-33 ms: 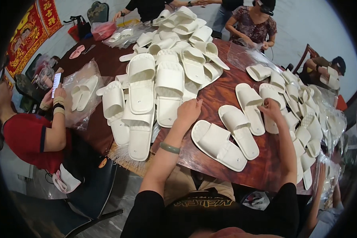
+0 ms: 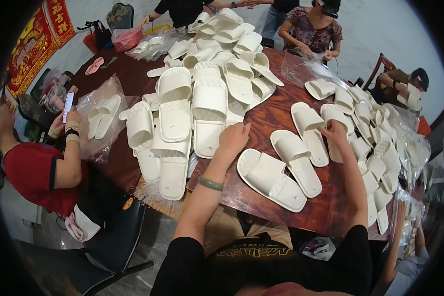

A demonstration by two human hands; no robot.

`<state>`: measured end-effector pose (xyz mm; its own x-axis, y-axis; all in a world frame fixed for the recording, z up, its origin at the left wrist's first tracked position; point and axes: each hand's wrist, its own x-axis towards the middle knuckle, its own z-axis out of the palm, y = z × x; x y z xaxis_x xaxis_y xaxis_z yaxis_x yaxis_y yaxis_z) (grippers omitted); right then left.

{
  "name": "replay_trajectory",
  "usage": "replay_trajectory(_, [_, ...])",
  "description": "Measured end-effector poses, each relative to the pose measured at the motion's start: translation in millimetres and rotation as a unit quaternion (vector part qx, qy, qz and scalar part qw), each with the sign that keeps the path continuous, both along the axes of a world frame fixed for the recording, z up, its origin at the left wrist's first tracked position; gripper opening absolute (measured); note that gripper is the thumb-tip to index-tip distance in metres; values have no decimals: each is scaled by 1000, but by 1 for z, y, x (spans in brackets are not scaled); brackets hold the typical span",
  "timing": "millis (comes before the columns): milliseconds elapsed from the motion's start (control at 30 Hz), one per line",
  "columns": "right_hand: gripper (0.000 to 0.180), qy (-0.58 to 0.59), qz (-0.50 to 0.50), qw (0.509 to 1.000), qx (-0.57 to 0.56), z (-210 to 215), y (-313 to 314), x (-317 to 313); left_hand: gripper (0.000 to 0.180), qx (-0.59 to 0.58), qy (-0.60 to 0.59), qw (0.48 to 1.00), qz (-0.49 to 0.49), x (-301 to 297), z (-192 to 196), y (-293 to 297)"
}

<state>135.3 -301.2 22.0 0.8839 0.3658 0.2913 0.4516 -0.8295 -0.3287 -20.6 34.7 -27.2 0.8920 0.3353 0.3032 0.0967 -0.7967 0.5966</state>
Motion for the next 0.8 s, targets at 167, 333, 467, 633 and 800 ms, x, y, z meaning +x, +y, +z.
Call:
replay_trajectory(167, [34,-84,-113,989,-53,-36,10,40,42,3,-2,1000,-20,1,4,-4])
replay_trajectory(333, [30,-127,-101,987,7,-39,36,60,44,-7,9,999,-32,-3,10,-10])
replay_trajectory(467, [21,-195,-30,979,-52,-8,55,24,44,-29,19,999,-27,-8,8,-3])
replay_trajectory(633, [23,-11,257,961,98,18,62,-101,44,16,55,998,-42,-10,13,0])
replay_trajectory(800, [51,-39,400,915,37,1,52,-117,35,121,88,985,-88,-26,30,4])
